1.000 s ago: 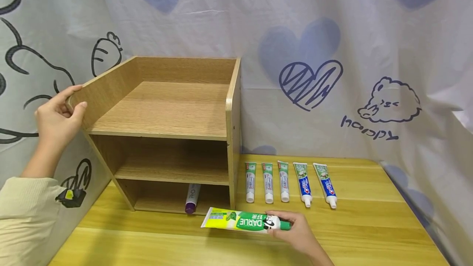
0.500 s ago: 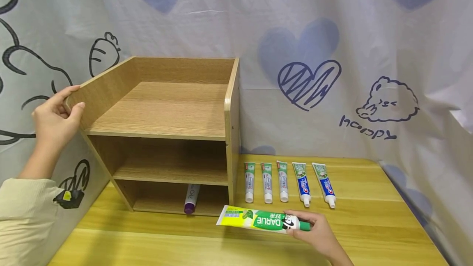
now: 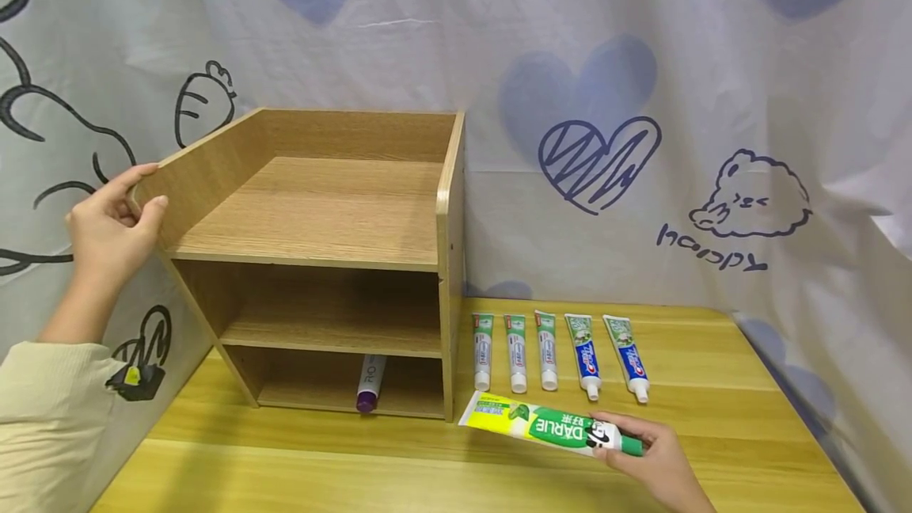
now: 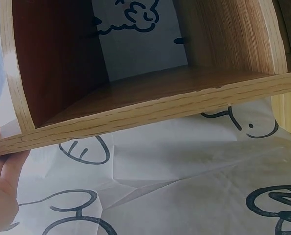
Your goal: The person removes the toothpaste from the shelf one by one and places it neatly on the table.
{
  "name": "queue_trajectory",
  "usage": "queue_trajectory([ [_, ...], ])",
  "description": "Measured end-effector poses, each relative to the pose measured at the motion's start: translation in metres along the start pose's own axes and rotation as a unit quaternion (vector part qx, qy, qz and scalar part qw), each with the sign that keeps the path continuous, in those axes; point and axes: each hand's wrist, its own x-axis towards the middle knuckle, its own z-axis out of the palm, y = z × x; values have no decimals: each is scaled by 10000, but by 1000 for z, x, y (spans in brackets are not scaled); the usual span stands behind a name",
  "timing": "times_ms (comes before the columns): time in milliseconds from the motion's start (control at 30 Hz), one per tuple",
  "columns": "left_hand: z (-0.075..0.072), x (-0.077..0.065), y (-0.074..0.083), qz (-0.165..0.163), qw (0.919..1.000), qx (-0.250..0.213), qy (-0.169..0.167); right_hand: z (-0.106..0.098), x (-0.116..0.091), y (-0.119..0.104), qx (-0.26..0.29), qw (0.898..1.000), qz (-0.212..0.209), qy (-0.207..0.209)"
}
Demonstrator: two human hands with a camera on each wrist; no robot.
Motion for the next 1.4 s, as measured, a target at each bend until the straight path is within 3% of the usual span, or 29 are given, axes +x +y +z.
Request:
queue_trajectory([
  [333,1,2,2,-109,9999,-90,-87,-7,-7,9,-497,9920,-25,1157],
  [533,1,2,0,-130,9999,-67,-78,-14,-8,17,-732,9824,249,1703],
  [933,0,1,1,-74,9999,-14,-79,-25,-8,27,-468,9597,433,2738],
  [1133,0,0,0,-138,9999,-35,-62,-32,-7,31,-84,9482,358,3156],
  [1400,0,0,-1,-148,9998,-59,-76,-40,-8,30,382,9323,646,3537],
])
